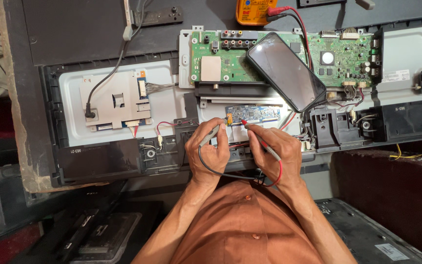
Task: The person probes a small circuit board inside an opened television chassis with multimeter test leads, moving the probes across different points on the board. They reposition the board and wires between measurements and continue probing other components.
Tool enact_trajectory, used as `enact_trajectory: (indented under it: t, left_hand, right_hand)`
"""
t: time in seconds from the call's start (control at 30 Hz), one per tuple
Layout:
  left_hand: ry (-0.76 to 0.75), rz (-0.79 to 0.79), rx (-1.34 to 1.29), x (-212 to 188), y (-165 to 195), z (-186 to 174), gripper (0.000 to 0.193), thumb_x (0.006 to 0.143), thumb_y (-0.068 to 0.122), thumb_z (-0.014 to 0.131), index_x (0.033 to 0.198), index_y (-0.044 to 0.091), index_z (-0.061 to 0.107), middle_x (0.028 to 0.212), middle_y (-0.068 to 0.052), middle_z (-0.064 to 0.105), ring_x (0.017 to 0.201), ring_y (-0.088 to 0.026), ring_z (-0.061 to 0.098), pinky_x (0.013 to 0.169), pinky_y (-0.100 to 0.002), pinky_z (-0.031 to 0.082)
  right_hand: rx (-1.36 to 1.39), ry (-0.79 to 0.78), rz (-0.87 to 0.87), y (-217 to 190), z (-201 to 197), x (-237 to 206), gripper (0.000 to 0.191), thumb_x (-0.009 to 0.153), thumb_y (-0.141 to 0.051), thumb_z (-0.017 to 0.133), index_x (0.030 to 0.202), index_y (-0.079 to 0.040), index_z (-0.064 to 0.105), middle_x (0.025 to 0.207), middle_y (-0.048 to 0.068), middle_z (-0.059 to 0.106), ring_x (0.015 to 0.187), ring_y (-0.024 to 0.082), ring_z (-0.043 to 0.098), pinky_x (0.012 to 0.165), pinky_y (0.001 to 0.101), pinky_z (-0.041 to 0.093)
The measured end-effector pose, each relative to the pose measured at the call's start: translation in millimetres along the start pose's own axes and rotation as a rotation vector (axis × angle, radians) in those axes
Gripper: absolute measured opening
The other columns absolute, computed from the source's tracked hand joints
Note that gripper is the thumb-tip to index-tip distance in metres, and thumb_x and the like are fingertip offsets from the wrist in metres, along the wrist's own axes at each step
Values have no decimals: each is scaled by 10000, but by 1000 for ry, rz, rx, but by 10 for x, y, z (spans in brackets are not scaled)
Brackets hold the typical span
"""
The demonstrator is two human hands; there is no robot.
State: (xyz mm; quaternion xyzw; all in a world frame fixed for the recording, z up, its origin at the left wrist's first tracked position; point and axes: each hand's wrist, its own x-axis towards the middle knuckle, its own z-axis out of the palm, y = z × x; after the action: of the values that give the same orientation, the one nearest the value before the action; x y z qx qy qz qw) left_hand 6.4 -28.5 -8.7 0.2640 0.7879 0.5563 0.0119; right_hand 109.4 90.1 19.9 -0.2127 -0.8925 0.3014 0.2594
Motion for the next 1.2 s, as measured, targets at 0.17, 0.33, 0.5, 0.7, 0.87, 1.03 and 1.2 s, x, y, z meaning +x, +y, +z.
enact_trajectory:
  t: [0.17,0.33,0.5,0.7,0.87,1.03,1.2]
  left_hand:
    - [0,2,-2,-5,-1,0,76,966,57,665,1016,4,687,953,-125,743,836,-286,750,729,-355,579]
    - [-3,-15,-19,-6,0,-1,79,963,55,667,1018,3,689,949,-123,745,824,-275,754,718,-348,579]
    - [4,-3,-9,-4,-2,6,78,963,54,667,1018,3,687,952,-125,744,826,-278,752,722,-350,579]
    - [2,-1,-9,-6,-7,9,76,967,53,668,1017,1,689,949,-127,743,832,-283,753,724,-353,579]
    - [5,9,-10,-5,-10,5,78,968,53,667,1023,1,688,961,-127,745,847,-285,753,738,-354,582]
    - [3,-6,-15,-6,-8,6,82,964,53,669,1022,0,691,958,-125,747,833,-278,754,731,-353,582]
    - [-6,-9,-12,-7,-5,-1,79,968,58,663,1020,5,689,951,-123,744,825,-277,754,720,-353,581]
  right_hand:
    - [5,-2,1,-1,1,-4,154,923,-54,764,1077,-56,769,809,102,727,666,222,699,593,327,506]
    - [2,-9,17,-5,-1,-4,158,919,-56,765,1076,-54,774,789,105,722,649,223,694,578,327,499]
    - [11,-3,7,0,-8,-1,151,929,-54,759,1080,-54,768,801,103,723,661,220,700,589,325,504]
    - [-3,-4,-1,1,-2,8,155,930,-57,761,1084,-56,768,810,103,729,662,222,701,588,326,505]
    - [-2,-14,12,-5,-2,12,162,925,-56,763,1087,-56,772,794,106,725,651,222,696,587,331,504]
    - [7,-6,-8,-11,-5,17,164,930,-54,758,1093,-55,765,826,110,734,684,226,709,607,326,514]
    - [24,-5,-2,-19,-12,16,166,929,-50,758,1095,-56,764,826,106,736,680,215,711,601,318,512]
